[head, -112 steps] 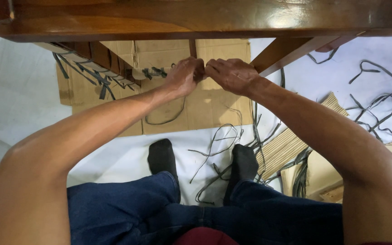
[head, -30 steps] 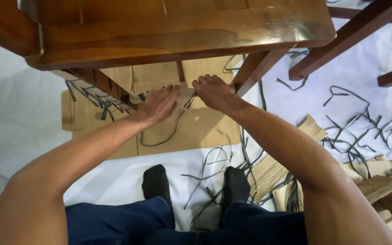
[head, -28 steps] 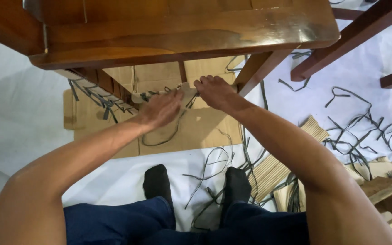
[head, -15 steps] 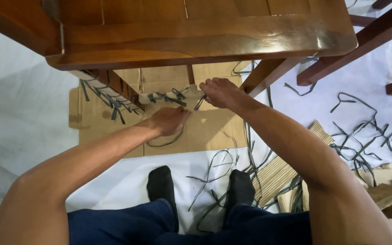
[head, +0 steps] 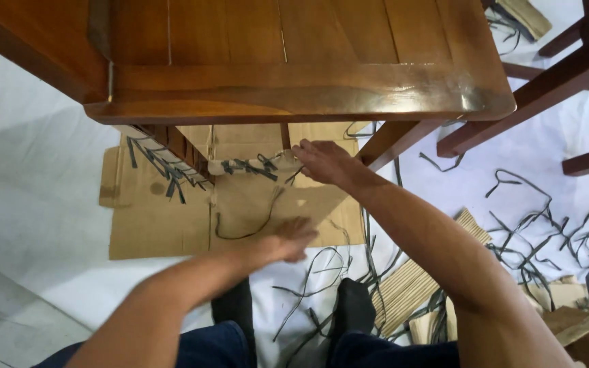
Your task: Wrapping dark strips around the rungs of a wooden chair.
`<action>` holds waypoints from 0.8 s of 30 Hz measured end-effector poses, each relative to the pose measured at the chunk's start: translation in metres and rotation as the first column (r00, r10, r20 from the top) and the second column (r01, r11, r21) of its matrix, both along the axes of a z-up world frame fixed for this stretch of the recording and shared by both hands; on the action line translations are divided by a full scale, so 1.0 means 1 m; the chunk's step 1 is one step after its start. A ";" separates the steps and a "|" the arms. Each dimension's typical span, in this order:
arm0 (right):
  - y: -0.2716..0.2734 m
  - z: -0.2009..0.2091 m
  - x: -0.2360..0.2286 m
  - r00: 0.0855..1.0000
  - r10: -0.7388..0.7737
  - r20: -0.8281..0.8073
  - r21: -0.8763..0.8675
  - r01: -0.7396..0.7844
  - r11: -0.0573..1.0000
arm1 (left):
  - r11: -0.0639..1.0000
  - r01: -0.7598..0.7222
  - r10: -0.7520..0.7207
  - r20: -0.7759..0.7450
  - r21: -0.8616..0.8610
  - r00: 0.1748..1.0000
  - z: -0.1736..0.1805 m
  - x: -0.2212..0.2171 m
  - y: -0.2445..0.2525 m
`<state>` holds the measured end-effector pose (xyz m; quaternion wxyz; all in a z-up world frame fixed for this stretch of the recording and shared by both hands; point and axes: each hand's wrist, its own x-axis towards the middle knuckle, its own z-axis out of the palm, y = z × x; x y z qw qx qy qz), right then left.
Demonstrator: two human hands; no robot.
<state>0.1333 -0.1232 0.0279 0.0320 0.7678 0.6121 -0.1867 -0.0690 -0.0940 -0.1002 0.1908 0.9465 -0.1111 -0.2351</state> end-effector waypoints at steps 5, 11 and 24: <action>-0.014 0.009 -0.006 0.996 0.014 -0.083 0.106 -0.005 0.994 | 0.998 -0.006 0.010 -0.054 0.069 0.999 -0.006 -0.036 -0.034; -0.023 -0.004 0.001 1.000 0.003 0.012 0.050 -0.003 0.999 | 0.998 0.066 -0.066 0.248 0.006 0.967 -0.105 -0.046 -0.034; -0.037 -0.028 0.009 0.995 0.027 -0.094 0.107 -0.017 0.994 | 0.945 0.116 0.035 0.446 -0.307 0.894 -0.187 -0.059 -0.032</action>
